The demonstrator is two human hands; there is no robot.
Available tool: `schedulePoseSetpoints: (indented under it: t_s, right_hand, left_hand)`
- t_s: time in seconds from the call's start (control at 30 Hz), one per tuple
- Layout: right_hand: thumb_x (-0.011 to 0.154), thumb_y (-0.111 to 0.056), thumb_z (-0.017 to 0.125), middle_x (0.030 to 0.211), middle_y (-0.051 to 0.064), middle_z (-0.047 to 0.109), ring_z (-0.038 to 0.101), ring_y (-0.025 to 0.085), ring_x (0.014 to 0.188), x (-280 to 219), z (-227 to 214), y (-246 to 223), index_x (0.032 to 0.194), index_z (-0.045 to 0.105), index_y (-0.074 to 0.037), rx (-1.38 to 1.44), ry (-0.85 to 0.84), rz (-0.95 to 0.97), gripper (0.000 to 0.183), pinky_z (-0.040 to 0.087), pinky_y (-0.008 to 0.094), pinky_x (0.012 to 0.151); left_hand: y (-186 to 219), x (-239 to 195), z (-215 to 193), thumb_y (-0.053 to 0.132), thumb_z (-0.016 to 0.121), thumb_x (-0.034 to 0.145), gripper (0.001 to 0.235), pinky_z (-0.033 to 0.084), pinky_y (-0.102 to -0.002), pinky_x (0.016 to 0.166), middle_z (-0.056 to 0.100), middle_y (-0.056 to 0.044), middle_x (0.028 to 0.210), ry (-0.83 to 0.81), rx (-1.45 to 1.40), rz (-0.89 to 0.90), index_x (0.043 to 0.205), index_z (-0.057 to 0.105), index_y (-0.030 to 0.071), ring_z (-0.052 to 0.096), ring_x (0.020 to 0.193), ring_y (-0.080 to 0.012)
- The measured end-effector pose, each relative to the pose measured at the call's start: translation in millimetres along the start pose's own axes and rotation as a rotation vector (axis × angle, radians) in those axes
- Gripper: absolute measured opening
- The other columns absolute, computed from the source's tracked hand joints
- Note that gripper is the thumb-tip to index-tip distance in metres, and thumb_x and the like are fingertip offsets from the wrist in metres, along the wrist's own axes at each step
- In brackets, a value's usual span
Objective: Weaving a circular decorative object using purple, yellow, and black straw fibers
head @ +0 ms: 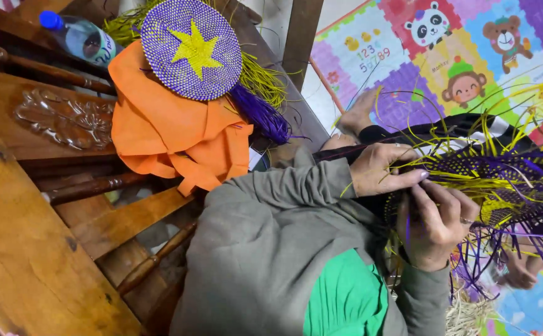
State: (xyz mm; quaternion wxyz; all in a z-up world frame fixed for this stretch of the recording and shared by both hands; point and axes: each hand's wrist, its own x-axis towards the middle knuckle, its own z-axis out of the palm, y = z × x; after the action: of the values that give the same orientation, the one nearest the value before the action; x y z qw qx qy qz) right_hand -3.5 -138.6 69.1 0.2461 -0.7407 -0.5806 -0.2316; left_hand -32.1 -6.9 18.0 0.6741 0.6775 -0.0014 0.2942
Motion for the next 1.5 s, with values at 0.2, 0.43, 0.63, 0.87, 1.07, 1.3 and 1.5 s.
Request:
schedulePoseSetpoints:
  t_s: [0.2,0.43,0.63,0.87,1.07,1.3,1.5]
  right_hand:
    - [0.084,0.015,0.048,0.099,0.018,0.057,0.053,0.031,0.088,8,-21,2,0.095,0.057,0.003,0.316,-0.08,0.157,0.019,0.039,0.038,0.083]
    - [0.073,0.008,0.062,0.083,0.018,0.058,0.056,0.033,0.07,1,2,18,0.089,0.064,0.003,0.239,0.173,0.258,0.017,0.044,0.04,0.063]
    - [0.074,0.005,0.063,0.079,0.014,0.057,0.055,0.031,0.067,2,5,24,0.089,0.065,0.001,0.259,0.18,0.279,0.016,0.044,0.038,0.06]
    - [0.076,0.002,0.061,0.079,0.012,0.054,0.052,0.031,0.067,7,7,24,0.093,0.065,-0.003,0.194,0.123,0.247,0.018,0.043,0.039,0.059]
    - [0.081,0.0,0.055,0.077,0.017,0.051,0.049,0.037,0.064,11,2,23,0.099,0.062,-0.002,0.167,0.06,0.232,0.019,0.041,0.043,0.056]
    - [0.082,0.013,0.056,0.086,0.023,0.054,0.052,0.035,0.077,-8,9,25,0.095,0.061,0.006,0.147,0.037,0.206,0.015,0.044,0.041,0.073]
    - [0.086,-0.003,0.069,0.085,0.02,0.051,0.044,0.037,0.074,-5,4,21,0.083,0.054,0.001,-0.029,-0.102,0.112,0.016,0.035,0.044,0.07]
  left_hand:
    - [-2,-3,-1,0.028,0.051,0.08,0.021,0.035,-0.026,0.057,0.043,0.002,0.061,0.0,0.017,0.112,0.069,0.048,0.01,0.04,0.061,-0.0083]
    - [-27,-6,8,0.024,0.065,0.073,0.018,0.046,-0.027,0.054,0.058,-0.009,0.069,0.053,-0.133,0.093,0.078,0.061,0.008,0.059,0.067,-0.024]
    - [-30,-9,12,0.017,0.069,0.07,0.015,0.044,-0.018,0.051,0.057,-0.001,0.067,0.104,-0.218,-0.154,0.081,0.062,0.01,0.049,0.06,-0.0052]
    - [-25,-7,13,0.011,0.07,0.07,0.013,0.044,-0.02,0.054,0.057,-0.003,0.069,0.137,-0.253,-0.054,0.081,0.063,0.01,0.054,0.062,-0.0092]
    - [-30,-4,17,0.008,0.068,0.071,0.012,0.045,-0.024,0.063,0.061,-0.003,0.076,0.123,-0.18,0.147,0.082,0.066,0.012,0.057,0.068,-0.015]
    - [-36,-9,17,0.006,0.056,0.08,0.014,0.046,-0.026,0.078,0.059,-0.005,0.085,0.095,-0.059,0.225,0.093,0.058,0.01,0.057,0.081,-0.0162]
    - [-42,-9,17,0.029,0.05,0.084,0.019,0.043,-0.022,0.075,0.058,0.003,0.081,0.058,0.022,0.061,0.095,0.059,0.015,0.057,0.079,-0.0094]
